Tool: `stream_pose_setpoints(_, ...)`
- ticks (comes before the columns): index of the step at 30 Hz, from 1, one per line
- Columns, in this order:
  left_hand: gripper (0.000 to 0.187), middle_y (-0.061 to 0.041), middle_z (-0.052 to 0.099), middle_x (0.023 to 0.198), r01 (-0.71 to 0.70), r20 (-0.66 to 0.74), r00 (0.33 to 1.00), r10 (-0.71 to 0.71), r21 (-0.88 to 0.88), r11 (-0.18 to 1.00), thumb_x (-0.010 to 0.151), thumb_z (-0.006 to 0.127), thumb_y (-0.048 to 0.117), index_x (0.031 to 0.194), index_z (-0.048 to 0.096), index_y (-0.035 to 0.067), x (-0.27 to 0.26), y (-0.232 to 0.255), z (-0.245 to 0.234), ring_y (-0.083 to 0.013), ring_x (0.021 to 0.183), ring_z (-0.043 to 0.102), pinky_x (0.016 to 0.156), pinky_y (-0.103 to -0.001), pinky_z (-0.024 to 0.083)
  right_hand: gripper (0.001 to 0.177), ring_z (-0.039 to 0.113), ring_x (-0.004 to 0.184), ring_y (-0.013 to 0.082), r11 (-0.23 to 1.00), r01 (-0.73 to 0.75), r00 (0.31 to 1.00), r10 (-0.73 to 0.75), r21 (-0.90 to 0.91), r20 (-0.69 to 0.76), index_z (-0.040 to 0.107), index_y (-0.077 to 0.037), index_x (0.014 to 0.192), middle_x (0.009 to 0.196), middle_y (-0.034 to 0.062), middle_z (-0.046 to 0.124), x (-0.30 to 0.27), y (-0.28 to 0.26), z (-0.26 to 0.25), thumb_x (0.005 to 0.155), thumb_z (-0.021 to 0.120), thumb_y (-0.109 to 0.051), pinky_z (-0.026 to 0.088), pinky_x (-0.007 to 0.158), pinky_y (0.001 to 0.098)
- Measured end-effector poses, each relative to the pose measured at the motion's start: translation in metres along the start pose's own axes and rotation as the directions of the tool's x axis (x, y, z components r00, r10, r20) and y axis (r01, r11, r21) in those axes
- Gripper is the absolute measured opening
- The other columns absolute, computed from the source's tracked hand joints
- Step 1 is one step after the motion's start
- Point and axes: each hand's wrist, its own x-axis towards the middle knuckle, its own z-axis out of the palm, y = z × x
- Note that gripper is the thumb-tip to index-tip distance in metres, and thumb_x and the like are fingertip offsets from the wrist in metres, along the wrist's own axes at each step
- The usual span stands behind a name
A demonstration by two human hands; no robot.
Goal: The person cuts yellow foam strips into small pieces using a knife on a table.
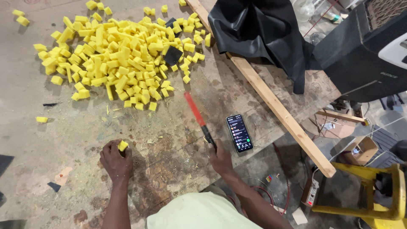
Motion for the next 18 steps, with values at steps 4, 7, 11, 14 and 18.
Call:
stream_pose_setpoints(4,0.044,-0.013,0.056,0.134,-0.027,-0.038,0.999,0.027,-0.02,0.999,0.087,0.075,0.02,0.13,0.068,0.012,-0.001,-0.001,0.002,-0.0344,0.127,0.049,0.111,-0.049,0.038,0.028,0.061,0.066,0.0324,0.99,-0.137,0.984,0.139,-0.023,0.108,0.056,-0.006,0.099,0.071,0.014,0.06,0.001,0.004,-0.002,0.103,0.058,-0.034,0.045,0.062,0.0475)
stream_pose_setpoints(7,0.042,-0.012,0.057,0.133,-0.056,-0.086,0.995,0.054,-0.023,0.998,0.087,0.075,0.019,0.128,0.07,0.012,0.001,0.002,-0.002,-0.0345,0.126,0.051,0.11,-0.049,0.04,0.026,0.06,0.064,0.0327,0.988,-0.152,0.984,0.151,0.01,0.09,0.057,-0.007,0.099,0.07,0.0146,0.058,0.002,-0.001,0.001,0.103,0.058,-0.033,0.045,0.061,0.0468)
stream_pose_setpoints(11,0.041,-0.015,0.056,0.127,0.085,-0.028,0.996,-0.09,-0.161,0.983,0.084,0.078,0.017,0.124,0.073,0.011,-0.002,0.022,-0.004,-0.0326,0.113,0.058,0.097,-0.044,0.051,0.021,0.061,0.065,0.0301,0.986,-0.165,0.979,0.159,0.038,0.126,0.054,-0.006,0.104,0.07,0.014,0.058,-0.01,-0.013,0.007,0.099,0.058,-0.026,0.044,0.061,0.0471)
stream_pose_setpoints(14,0.035,-0.009,0.062,0.126,0.313,0.176,0.949,-0.263,-0.4,0.861,0.09,0.073,0.017,0.124,0.073,0.013,-0.017,0.048,-0.002,-0.0269,0.098,0.068,0.09,-0.036,0.058,0.017,0.062,0.066,0.0321,0.965,-0.196,0.959,0.152,0.173,0.237,0.055,-0.004,0.1,0.072,0.0161,0.059,-0.018,-0.024,0.018,0.1,0.058,-0.021,0.047,0.063,0.0475)
stream_pose_setpoints(18,0.041,-0.016,0.066,0.11,0.008,-0.013,1.0,-0.011,-0.252,0.968,0.076,0.082,0.013,0.116,0.075,0.005,-0.019,0.065,0.004,-0.0357,0.094,0.064,0.082,-0.045,0.053,0.017,0.059,0.07,0.0347,0.98,0.034,0.95,-0.093,0.197,0.298,0.055,-0.003,0.108,0.077,0.0181,0.056,-0.024,-0.045,0.041,0.095,0.058,-0.013,0.046,0.065,0.0487)
